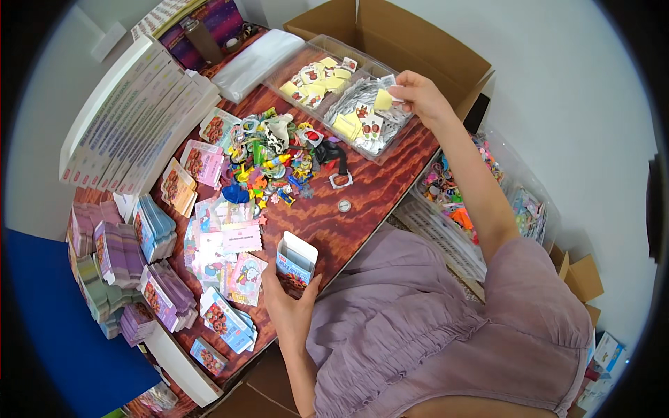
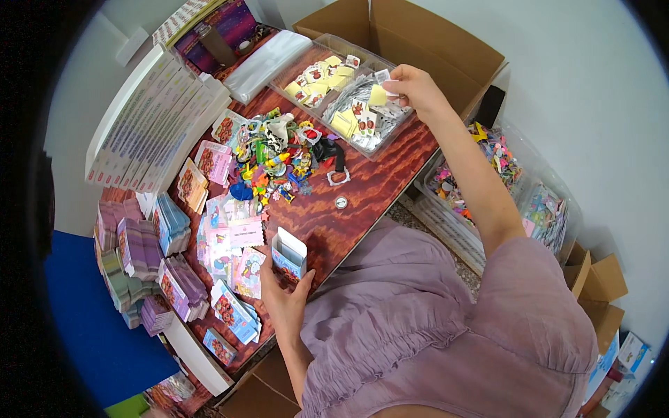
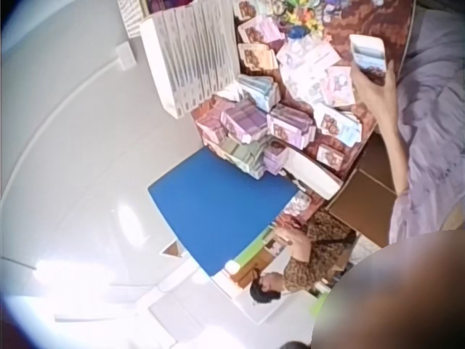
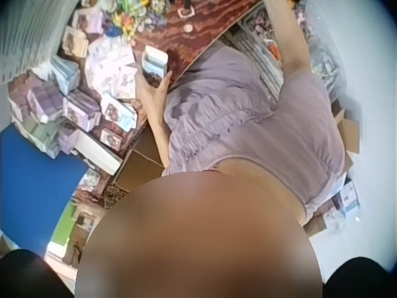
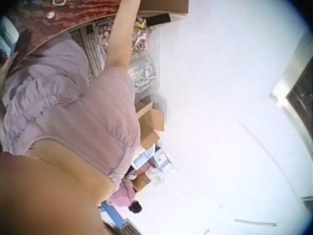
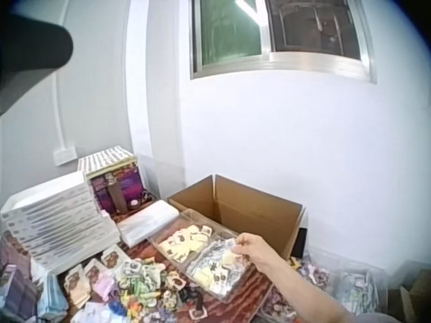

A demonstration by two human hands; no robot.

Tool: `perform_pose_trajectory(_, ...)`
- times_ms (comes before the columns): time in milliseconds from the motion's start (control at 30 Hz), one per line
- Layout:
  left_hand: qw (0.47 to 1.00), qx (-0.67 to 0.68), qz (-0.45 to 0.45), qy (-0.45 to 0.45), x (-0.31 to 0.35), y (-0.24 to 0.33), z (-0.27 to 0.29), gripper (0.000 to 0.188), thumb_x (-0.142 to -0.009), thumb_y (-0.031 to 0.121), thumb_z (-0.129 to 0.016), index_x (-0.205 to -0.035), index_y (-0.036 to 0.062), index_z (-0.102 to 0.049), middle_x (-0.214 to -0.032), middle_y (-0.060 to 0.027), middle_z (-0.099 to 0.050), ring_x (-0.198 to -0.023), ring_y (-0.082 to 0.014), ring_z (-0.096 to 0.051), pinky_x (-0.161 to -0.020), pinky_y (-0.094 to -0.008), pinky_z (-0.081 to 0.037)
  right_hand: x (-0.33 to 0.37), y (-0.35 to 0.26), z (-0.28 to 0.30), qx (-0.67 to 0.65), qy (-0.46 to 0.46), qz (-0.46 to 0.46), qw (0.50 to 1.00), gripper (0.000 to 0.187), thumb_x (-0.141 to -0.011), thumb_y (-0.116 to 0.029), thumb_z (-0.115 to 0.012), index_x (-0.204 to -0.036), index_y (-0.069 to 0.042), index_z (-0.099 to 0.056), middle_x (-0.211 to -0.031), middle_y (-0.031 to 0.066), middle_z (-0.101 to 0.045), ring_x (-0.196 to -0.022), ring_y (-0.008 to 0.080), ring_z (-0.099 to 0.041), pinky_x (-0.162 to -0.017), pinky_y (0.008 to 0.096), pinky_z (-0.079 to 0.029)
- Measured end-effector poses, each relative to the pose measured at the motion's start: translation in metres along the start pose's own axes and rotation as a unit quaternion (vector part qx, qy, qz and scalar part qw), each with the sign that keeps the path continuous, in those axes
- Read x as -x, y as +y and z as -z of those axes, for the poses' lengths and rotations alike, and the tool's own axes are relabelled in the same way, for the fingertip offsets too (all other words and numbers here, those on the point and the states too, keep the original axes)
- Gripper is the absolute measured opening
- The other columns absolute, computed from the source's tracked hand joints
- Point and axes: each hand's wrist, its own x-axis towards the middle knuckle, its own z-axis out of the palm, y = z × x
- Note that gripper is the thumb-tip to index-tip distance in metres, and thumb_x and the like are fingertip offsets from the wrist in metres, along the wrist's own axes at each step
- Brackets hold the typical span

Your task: Packaging and sorting small toy or sticker packets at a workstation.

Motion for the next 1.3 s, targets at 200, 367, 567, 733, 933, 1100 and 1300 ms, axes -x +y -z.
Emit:
perform_pose_trajectory(200, 0.999, 0.018, -0.03, 0.009, -0.002, -0.002, -0.003, 0.072, -0.068, 0.015, -0.084, -0.128, -0.0045, -0.048, -0.112, -0.0173, -0.055, -0.1, -0.0295, -0.056, -0.086, -0.0371, -0.046, -0.01, 0.009, 0.003, 0.123, 0.022, 0.091, 0.988, 0.012, -0.082, -0.007, -0.071, -0.086, -0.004, -0.061, -0.075, -0.0019, -0.058, -0.068, 0.005, -0.052, -0.057, 0.0207, -0.04)
perform_pose_trajectory(367, 0.988, 0.055, -0.102, -0.098, -0.035, 0.044, -0.013, 0.069, -0.067, 0.015, -0.085, -0.126, 0.001, -0.05, -0.114, -0.0169, -0.056, -0.105, -0.0315, -0.057, -0.086, -0.0379, -0.047, -0.003, 0.003, -0.002, 0.059, 0.019, 0.12, 0.991, 0.011, -0.084, -0.008, -0.069, -0.087, -0.007, -0.059, -0.075, -0.0039, -0.057, -0.06, 0.0028, -0.046, -0.053, 0.0187, -0.036)
perform_pose_trajectory(567, 0.918, 0.269, -0.154, -0.246, -0.117, 0.078, -0.052, 0.075, -0.068, 0.02, -0.087, -0.132, 0.0011, -0.052, -0.156, -0.0163, -0.02, -0.109, -0.019, -0.056, -0.085, -0.032, -0.05, 0.012, -0.021, -0.011, -0.016, -0.037, 0.103, 0.994, 0.012, -0.085, -0.009, -0.069, -0.089, -0.007, -0.057, -0.077, -0.0028, -0.058, -0.063, 0.0027, -0.051, -0.052, 0.0181, -0.04)
perform_pose_trajectory(733, 0.9, 0.227, -0.238, -0.287, -0.175, 0.103, -0.1, 0.072, -0.068, 0.022, -0.085, -0.128, -0.005, -0.055, -0.152, -0.0229, -0.03, -0.095, -0.0169, -0.06, -0.082, -0.0301, -0.05, 0.021, -0.025, -0.02, -0.058, -0.1, 0.107, 0.987, 0.014, -0.085, -0.007, -0.069, -0.088, -0.007, -0.056, -0.079, -0.0021, -0.059, -0.068, 0.0042, -0.055, -0.059, 0.0198, -0.046)
perform_pose_trajectory(933, 0.894, 0.236, -0.223, -0.307, -0.184, 0.114, -0.117, 0.071, -0.066, 0.026, -0.086, -0.122, -0.0058, -0.058, -0.115, -0.0153, -0.059, -0.106, -0.0294, -0.058, -0.095, -0.0365, -0.044, 0.006, -0.008, -0.001, -0.078, -0.076, 0.129, 0.986, 0.012, -0.087, -0.007, -0.068, -0.089, -0.006, -0.057, -0.084, 0.0006, -0.062, -0.071, 0.0058, -0.058, -0.063, 0.0211, -0.048)
perform_pose_trajectory(1100, 0.915, 0.159, -0.24, -0.282, -0.186, 0.122, -0.124, 0.072, -0.067, 0.029, -0.085, -0.123, -0.0055, -0.057, -0.118, -0.0206, -0.059, -0.105, -0.0315, -0.059, -0.095, -0.038, -0.045, 0.009, -0.015, 0.002, -0.171, 0.034, 0.102, 0.979, 0.009, -0.088, -0.009, -0.067, -0.089, -0.008, -0.058, -0.082, 0.0, -0.062, -0.069, 0.0082, -0.06, -0.058, 0.0207, -0.048)
perform_pose_trajectory(1300, 0.925, 0.132, -0.216, -0.284, -0.172, 0.123, -0.091, 0.072, -0.067, 0.033, -0.084, -0.121, -0.0075, -0.057, -0.12, -0.0219, -0.059, -0.102, -0.0313, -0.061, -0.09, -0.0389, -0.047, 0.026, -0.023, 0.01, -0.162, 0.046, 0.083, 0.982, 0.008, -0.089, -0.008, -0.066, -0.093, -0.007, -0.059, -0.082, 0.0007, -0.063, -0.069, 0.0056, -0.057, -0.056, 0.0197, -0.045)
